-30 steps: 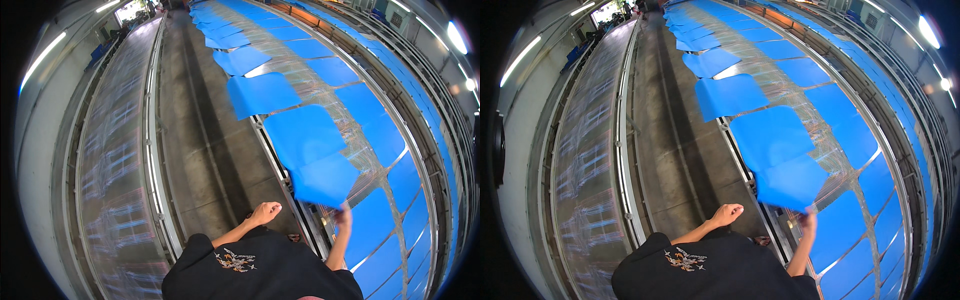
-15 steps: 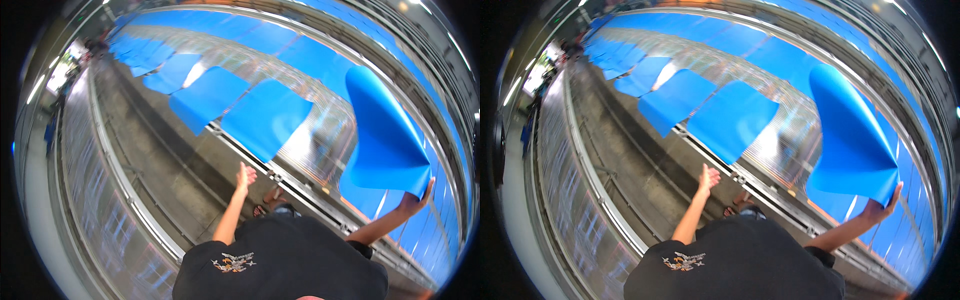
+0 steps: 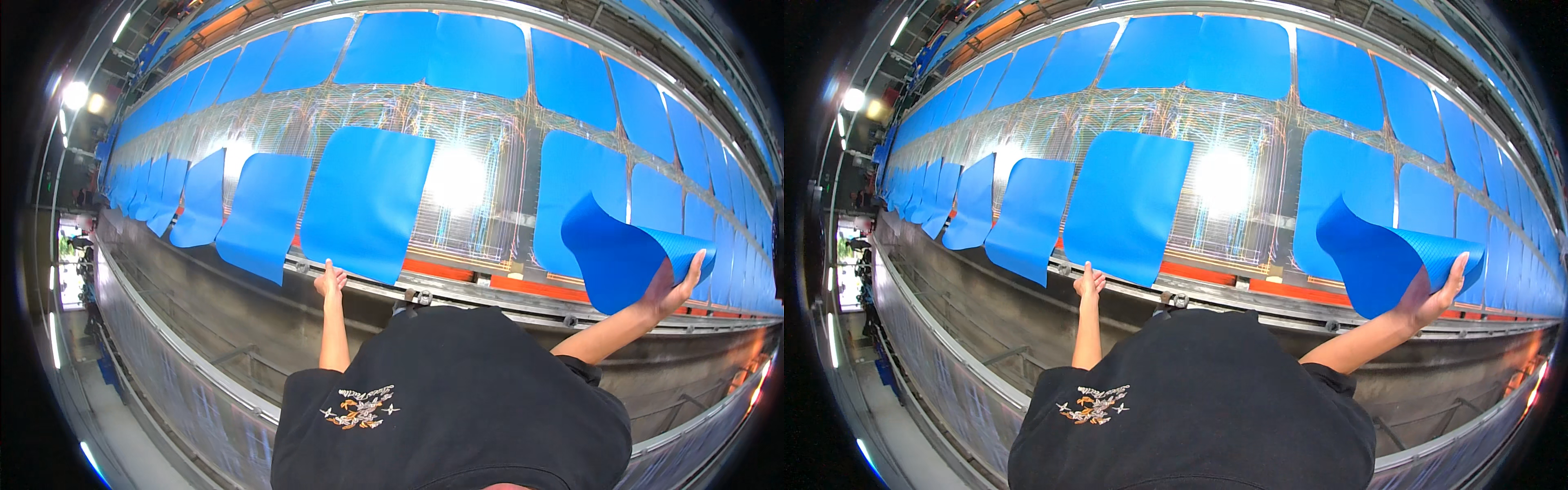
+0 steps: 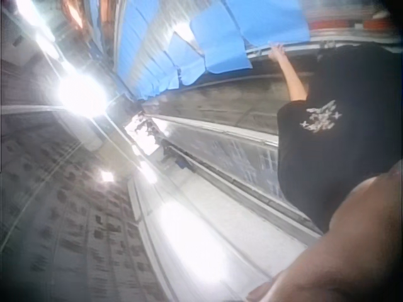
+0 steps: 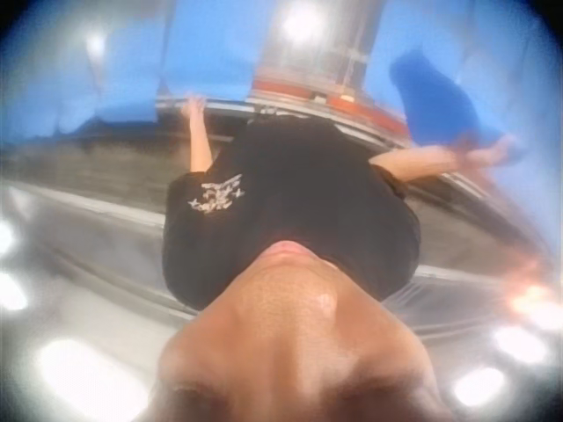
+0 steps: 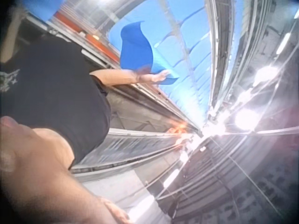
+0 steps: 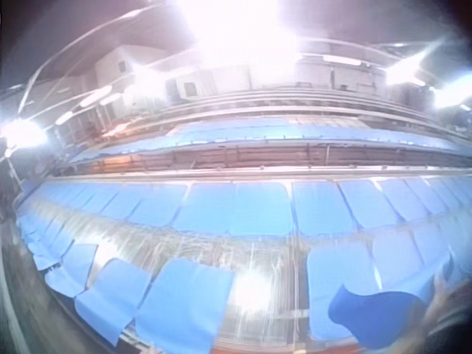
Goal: The person repeatedly picks up blue protective film sheets and places them onto a curved metal grid structure. They smooth each sheet with both hands to conform it to the surface, then remove it and repeat the process on adjacent sections.
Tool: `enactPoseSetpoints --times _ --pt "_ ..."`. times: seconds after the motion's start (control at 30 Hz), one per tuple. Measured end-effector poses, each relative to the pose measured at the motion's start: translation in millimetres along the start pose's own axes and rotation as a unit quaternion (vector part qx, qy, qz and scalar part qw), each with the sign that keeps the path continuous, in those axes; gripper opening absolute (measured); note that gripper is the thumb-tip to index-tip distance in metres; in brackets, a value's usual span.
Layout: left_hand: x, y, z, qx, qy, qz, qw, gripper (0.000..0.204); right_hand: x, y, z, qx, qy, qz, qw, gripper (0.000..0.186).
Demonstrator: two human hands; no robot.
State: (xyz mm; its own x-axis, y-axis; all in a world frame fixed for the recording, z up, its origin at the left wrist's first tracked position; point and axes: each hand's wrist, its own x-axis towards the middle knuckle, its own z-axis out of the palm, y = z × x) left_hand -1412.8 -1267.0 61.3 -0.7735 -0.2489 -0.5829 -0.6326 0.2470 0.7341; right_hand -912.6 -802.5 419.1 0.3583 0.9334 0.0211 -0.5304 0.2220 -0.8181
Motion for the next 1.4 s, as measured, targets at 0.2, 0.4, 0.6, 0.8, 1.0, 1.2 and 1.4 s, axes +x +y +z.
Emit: enactPoseSetpoints --times 0.2,0.4,0.6,0.8,1.0,1.2,1.4 --pt "-16 33 6 0.259 0.037 0.061 0.963 0.060 2 5 -23 -0.071 0.039 -0.059 0.995 0.046" --pt "26 47 -20 0.319 0.096 0.083 0.939 0.051 -2 6 -63 -0.058 0.030 -0.062 0.996 0.037" --pt "58 42 -25 0.386 0.091 0.103 0.912 0.027 -27 16 -56 -0.076 0.046 -0.057 0.994 0.040" --pt "61 68 -21 0.431 0.121 0.294 0.845 0.032 -65 10 -36 -0.100 0.027 -0.087 0.991 0.036" --pt "121 103 -8 0.273 -0.031 0.105 0.956 0.047 -95 4 -25 -0.113 -0.010 -0.091 0.989 0.037" --pt "147 103 8 0.448 0.004 0.188 0.874 0.062 -126 3 -5 -0.111 -0.020 -0.107 0.988 0.037" --pt "146 141 5 0.430 -0.127 0.246 0.859 0.043 -153 -1 16 -0.135 -0.046 -0.107 0.984 0.043"
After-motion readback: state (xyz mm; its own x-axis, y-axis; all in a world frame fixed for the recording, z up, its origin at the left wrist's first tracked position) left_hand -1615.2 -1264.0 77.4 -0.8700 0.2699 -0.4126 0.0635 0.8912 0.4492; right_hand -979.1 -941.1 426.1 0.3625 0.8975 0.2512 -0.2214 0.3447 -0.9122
